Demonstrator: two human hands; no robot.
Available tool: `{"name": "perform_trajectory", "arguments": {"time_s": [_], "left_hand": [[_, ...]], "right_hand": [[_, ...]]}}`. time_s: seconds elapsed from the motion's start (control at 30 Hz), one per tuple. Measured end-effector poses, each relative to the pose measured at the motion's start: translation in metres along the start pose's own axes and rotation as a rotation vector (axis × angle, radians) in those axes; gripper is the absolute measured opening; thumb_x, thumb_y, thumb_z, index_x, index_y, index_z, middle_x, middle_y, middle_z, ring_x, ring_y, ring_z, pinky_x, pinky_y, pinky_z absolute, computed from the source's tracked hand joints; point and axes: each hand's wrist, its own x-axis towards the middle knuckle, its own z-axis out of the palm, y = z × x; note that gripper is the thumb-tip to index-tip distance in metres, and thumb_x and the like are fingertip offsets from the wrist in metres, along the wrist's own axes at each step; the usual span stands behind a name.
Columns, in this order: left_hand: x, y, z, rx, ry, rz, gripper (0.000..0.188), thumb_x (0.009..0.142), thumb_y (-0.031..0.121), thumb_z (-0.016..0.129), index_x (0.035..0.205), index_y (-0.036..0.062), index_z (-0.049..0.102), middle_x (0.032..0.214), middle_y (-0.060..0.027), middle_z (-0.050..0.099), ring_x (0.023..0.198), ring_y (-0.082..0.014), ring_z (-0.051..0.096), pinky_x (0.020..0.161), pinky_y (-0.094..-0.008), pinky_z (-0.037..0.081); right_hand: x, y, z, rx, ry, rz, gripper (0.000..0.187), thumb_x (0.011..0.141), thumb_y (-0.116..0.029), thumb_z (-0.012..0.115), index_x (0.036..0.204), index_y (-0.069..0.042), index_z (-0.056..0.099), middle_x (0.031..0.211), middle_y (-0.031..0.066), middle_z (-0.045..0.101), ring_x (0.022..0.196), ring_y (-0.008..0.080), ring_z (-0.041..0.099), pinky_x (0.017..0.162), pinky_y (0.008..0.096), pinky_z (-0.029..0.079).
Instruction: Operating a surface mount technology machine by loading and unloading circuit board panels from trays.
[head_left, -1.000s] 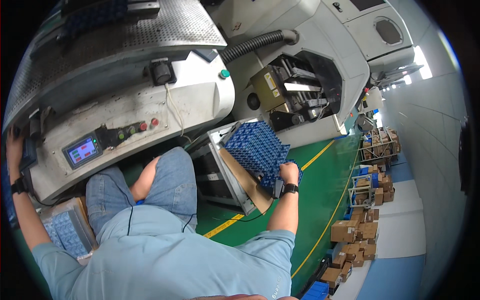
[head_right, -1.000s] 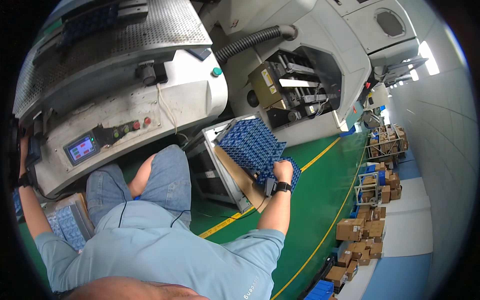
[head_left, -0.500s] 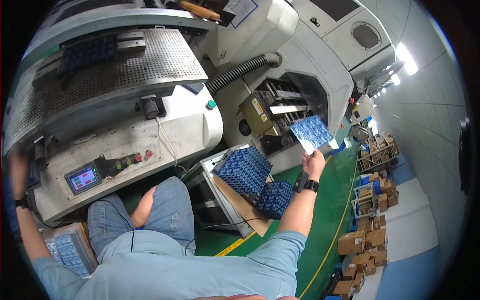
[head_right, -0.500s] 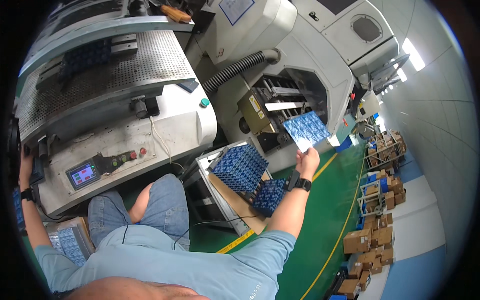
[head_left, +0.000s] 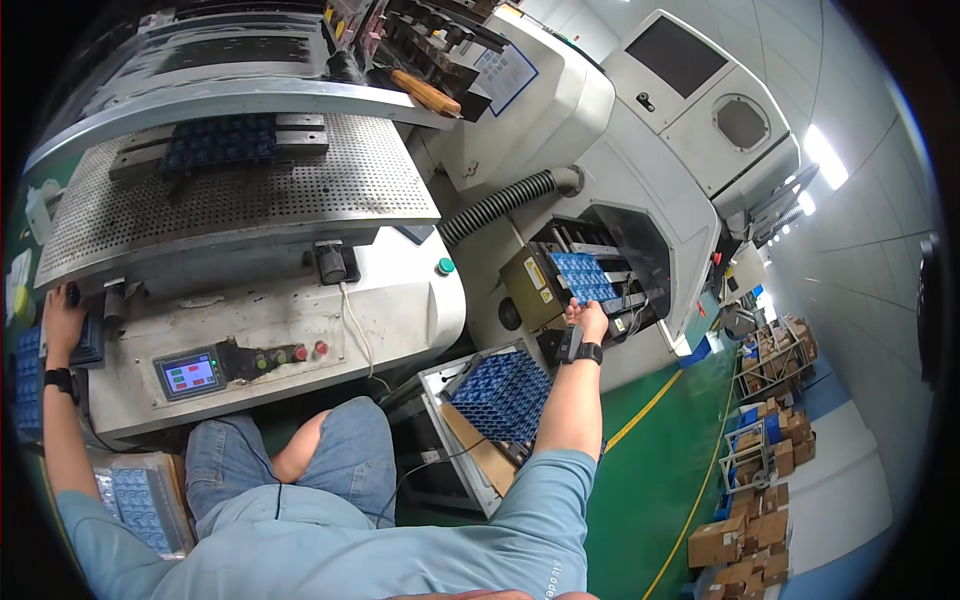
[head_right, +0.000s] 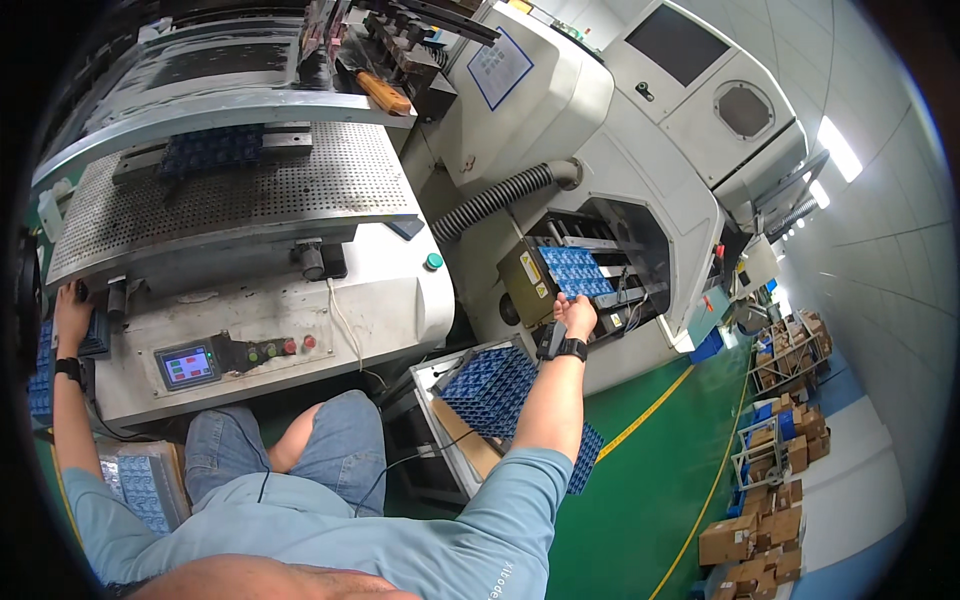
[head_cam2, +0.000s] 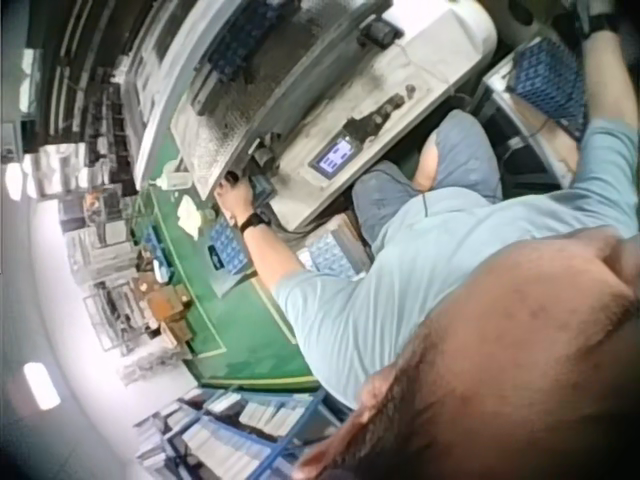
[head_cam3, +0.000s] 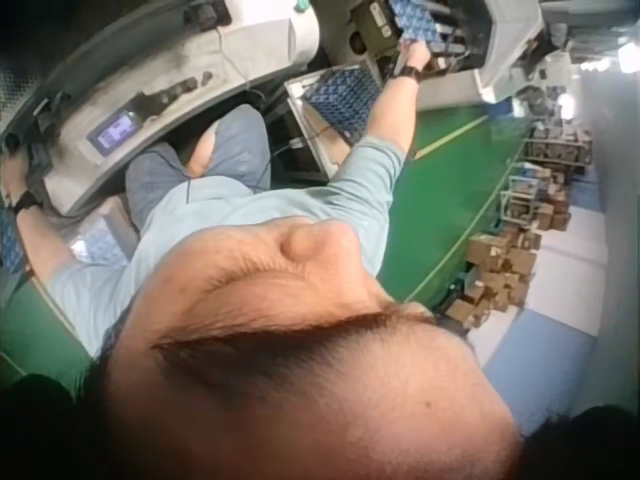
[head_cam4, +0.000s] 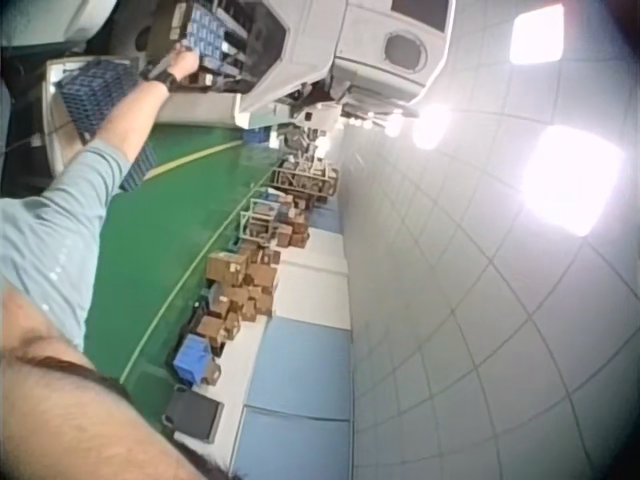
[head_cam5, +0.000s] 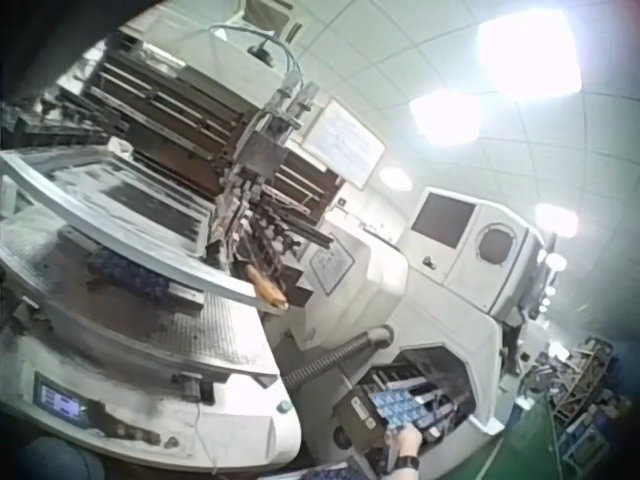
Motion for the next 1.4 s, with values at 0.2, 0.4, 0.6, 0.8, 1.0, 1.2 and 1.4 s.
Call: {"name": "perform_trajectory", "arguments": {"time_s": [0.2, 0.4, 0.6, 0.8, 1.0, 1.2, 1.4], "left_hand": [[-0.002, -0.004, 0.005, 0.021, 0.065, 0.022, 0.061, 0.082, 0.028, 0.073, 0.134, 0.0049, 0.053, 0.124, -0.0205, 0.059, 0.116, -0.0413, 0.054, 0.098, -0.0454, 0.048], [-0.003, -0.009, 0.008, 0.017, 0.053, 0.016, 0.062, 0.083, 0.029, 0.073, 0.136, 0.0054, 0.052, 0.126, -0.0196, 0.058, 0.118, -0.0405, 0.054, 0.099, -0.0446, 0.047], [-0.003, -0.014, 0.015, 0.033, -0.014, -0.053, 0.061, 0.083, 0.030, 0.073, 0.135, 0.0044, 0.053, 0.129, -0.0194, 0.057, 0.120, -0.0400, 0.053, 0.101, -0.0446, 0.046], [-0.006, -0.002, 0.003, -0.006, 0.035, -0.023, 0.059, 0.083, 0.029, 0.074, 0.133, 0.0027, 0.054, 0.130, -0.0197, 0.057, 0.121, -0.0402, 0.052, 0.102, -0.0447, 0.045], [0.002, 0.048, -0.047, -0.093, -0.113, -0.109, 0.053, 0.075, 0.025, 0.077, 0.120, -0.0003, 0.064, 0.122, -0.0221, 0.063, 0.118, -0.0409, 0.056, 0.105, -0.0461, 0.044], [-0.009, 0.102, -0.113, -0.165, -0.108, -0.225, 0.059, 0.075, 0.041, 0.078, 0.126, 0.0146, 0.065, 0.131, -0.0142, 0.061, 0.125, -0.0362, 0.053, 0.103, -0.0485, 0.044], [-0.004, 0.114, -0.144, -0.126, -0.210, -0.299, 0.072, 0.080, 0.057, 0.071, 0.140, 0.0189, 0.055, 0.147, -0.0119, 0.048, 0.136, -0.0381, 0.044, 0.107, -0.0556, 0.040]], "right_hand": [[0.011, 0.007, -0.011, 0.043, 0.017, 0.035, 0.016, 0.103, -0.014, 0.043, 0.100, 0.000, 0.050, 0.089, 0.0172, 0.066, 0.070, 0.0241, 0.067, 0.058, 0.0353, 0.059], [0.023, 0.005, -0.011, 0.141, 0.085, -0.051, 0.019, 0.102, -0.013, 0.042, 0.113, 0.001, 0.047, 0.097, 0.0172, 0.064, 0.077, 0.0255, 0.069, 0.062, 0.0367, 0.062], [0.019, -0.002, -0.004, 0.221, 0.152, -0.084, 0.024, 0.102, -0.012, 0.042, 0.121, 0.003, 0.045, 0.105, 0.0164, 0.063, 0.088, 0.0277, 0.069, 0.070, 0.0392, 0.063], [0.037, 0.007, -0.016, 0.351, 0.102, -0.089, 0.023, 0.101, -0.012, 0.042, 0.116, 0.003, 0.049, 0.110, 0.0169, 0.062, 0.099, 0.0302, 0.067, 0.082, 0.0432, 0.061], [0.050, 0.066, -0.031, 0.424, -0.431, -0.149, 0.027, 0.101, -0.013, 0.040, 0.117, 0.004, 0.053, 0.108, 0.0181, 0.060, 0.100, 0.0348, 0.065, 0.084, 0.0447, 0.058], [-0.114, 0.036, 0.116, -0.263, -0.240, -0.448, 0.019, 0.097, -0.008, 0.052, 0.112, 0.000, 0.062, 0.091, 0.0081, 0.063, 0.081, 0.0199, 0.061, 0.072, 0.0363, 0.053], [-0.260, 0.027, 0.288, -0.870, -0.750, -1.036, 0.021, 0.097, -0.011, 0.059, 0.107, 0.004, 0.068, 0.101, 0.0105, 0.072, 0.091, 0.0213, 0.067, 0.084, 0.0317, 0.051]]}}
